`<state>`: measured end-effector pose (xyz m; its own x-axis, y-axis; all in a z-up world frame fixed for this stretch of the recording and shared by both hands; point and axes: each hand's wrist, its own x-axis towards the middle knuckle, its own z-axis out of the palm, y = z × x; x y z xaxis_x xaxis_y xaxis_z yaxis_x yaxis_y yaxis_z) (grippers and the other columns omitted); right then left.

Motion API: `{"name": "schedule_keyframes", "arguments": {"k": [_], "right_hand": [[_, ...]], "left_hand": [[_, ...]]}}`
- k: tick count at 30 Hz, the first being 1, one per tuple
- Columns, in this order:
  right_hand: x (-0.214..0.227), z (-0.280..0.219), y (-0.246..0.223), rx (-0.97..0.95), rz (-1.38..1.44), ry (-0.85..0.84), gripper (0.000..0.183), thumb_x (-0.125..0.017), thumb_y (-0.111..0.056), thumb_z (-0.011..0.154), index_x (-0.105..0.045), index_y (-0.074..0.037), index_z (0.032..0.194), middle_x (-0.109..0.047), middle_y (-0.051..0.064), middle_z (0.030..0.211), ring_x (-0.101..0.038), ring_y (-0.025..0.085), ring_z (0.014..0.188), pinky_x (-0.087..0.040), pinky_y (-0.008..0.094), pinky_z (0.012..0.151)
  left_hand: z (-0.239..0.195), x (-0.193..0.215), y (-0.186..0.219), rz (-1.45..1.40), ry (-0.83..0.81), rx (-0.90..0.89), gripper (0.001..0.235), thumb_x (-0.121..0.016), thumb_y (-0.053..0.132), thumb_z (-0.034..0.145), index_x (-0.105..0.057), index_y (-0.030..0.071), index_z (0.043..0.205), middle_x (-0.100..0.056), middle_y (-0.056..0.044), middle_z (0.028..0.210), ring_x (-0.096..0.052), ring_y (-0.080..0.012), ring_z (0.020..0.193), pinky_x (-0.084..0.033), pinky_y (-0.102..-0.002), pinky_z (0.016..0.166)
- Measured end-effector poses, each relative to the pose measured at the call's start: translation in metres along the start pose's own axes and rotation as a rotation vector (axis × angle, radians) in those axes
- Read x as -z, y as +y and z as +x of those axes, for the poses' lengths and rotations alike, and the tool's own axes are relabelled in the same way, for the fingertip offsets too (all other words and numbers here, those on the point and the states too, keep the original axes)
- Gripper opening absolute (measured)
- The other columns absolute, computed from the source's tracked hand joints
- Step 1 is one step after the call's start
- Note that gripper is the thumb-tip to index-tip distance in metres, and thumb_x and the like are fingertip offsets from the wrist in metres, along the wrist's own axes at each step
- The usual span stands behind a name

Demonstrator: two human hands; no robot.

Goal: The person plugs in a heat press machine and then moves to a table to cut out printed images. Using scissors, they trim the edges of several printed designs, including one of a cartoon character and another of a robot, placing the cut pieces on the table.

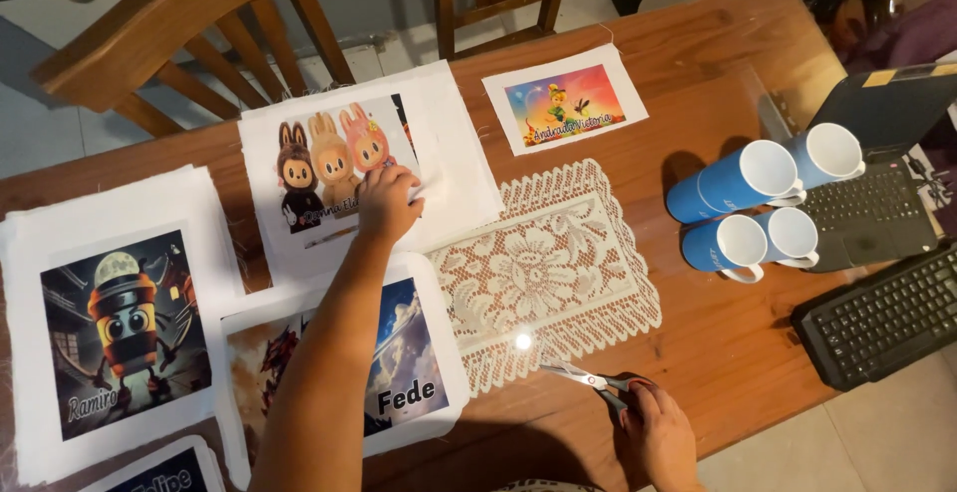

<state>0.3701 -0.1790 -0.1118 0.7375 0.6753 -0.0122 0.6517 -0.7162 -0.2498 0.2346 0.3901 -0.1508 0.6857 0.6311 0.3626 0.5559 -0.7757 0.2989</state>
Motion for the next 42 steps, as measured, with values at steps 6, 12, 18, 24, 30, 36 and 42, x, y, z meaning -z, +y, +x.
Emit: {"name": "schedule_keyframes", "arguments": {"k": [6,12,18,24,30,36,42], "right_hand": [[-0.005,-0.001,0.009,0.013,0.004,-0.011,0.048,-0.072,-0.027,0.075,-0.067,-0.019,0.123,-0.069,-0.003,0.124,-0.067,0.022,0.111,-0.057,0.038,0.09],[-0.001,0.0,0.004,0.005,0.03,0.0,0.051,-0.074,-0.025,0.074,-0.066,-0.019,0.123,-0.068,-0.003,0.127,-0.067,0.021,0.112,-0.056,0.037,0.096],[-0.009,0.001,0.015,-0.011,-0.004,-0.095,0.053,-0.074,-0.031,0.076,-0.064,-0.023,0.128,-0.066,-0.003,0.127,-0.065,0.022,0.115,-0.056,0.04,0.094],[-0.006,0.002,0.013,-0.034,0.013,-0.117,0.05,-0.072,-0.03,0.079,-0.064,-0.022,0.128,-0.066,-0.003,0.128,-0.065,0.023,0.115,-0.058,0.04,0.09],[-0.011,0.003,0.03,-0.036,0.053,-0.18,0.047,-0.071,-0.033,0.085,-0.063,-0.022,0.129,-0.066,-0.002,0.127,-0.064,0.025,0.115,-0.058,0.043,0.087],[-0.021,-0.004,0.064,-0.156,0.328,-0.146,0.048,-0.074,-0.031,0.083,-0.066,-0.021,0.129,-0.069,-0.004,0.127,-0.067,0.019,0.118,-0.052,0.037,0.1],[0.009,-0.017,0.08,-0.192,0.431,-0.149,0.047,-0.075,-0.027,0.084,-0.066,-0.016,0.13,-0.071,0.0,0.119,-0.072,0.021,0.087,-0.054,0.032,0.089]], "left_hand": [[0.001,0.008,0.001,-0.144,-0.103,0.144,0.025,-0.073,0.041,0.082,-0.078,0.02,0.094,-0.07,0.004,0.124,-0.054,-0.0316,0.124,-0.04,-0.048,0.101],[-0.003,-0.004,-0.003,-0.023,0.035,-0.009,0.033,-0.087,0.032,0.069,-0.072,0.019,0.095,-0.067,0.006,0.116,-0.058,-0.0277,0.109,-0.047,-0.045,0.084],[-0.001,-0.003,0.002,0.019,0.129,-0.067,0.018,-0.074,0.015,0.07,-0.069,0.018,0.087,-0.066,0.006,0.104,-0.057,-0.0278,0.096,-0.044,-0.043,0.071],[0.004,0.006,-0.002,-0.249,0.077,0.074,0.019,-0.064,0.017,0.09,-0.081,0.011,0.083,-0.079,-0.005,0.102,-0.069,-0.0206,0.101,-0.043,-0.047,0.108],[-0.012,0.028,0.044,-0.261,0.463,0.214,0.014,-0.061,0.015,0.09,-0.07,0.01,0.08,-0.067,-0.004,0.071,-0.06,-0.0209,0.062,-0.046,-0.035,0.058],[-0.085,0.062,0.206,-0.666,0.195,0.213,0.019,-0.069,-0.002,0.085,-0.065,0.013,0.096,-0.073,-0.009,0.092,-0.066,-0.0275,0.077,-0.048,-0.038,0.069],[-0.143,0.081,0.269,-0.21,-0.747,-0.333,0.062,-0.039,0.043,0.105,-0.026,0.02,0.161,-0.015,-0.002,0.171,-0.003,-0.0221,0.159,0.007,-0.05,0.126]]}}
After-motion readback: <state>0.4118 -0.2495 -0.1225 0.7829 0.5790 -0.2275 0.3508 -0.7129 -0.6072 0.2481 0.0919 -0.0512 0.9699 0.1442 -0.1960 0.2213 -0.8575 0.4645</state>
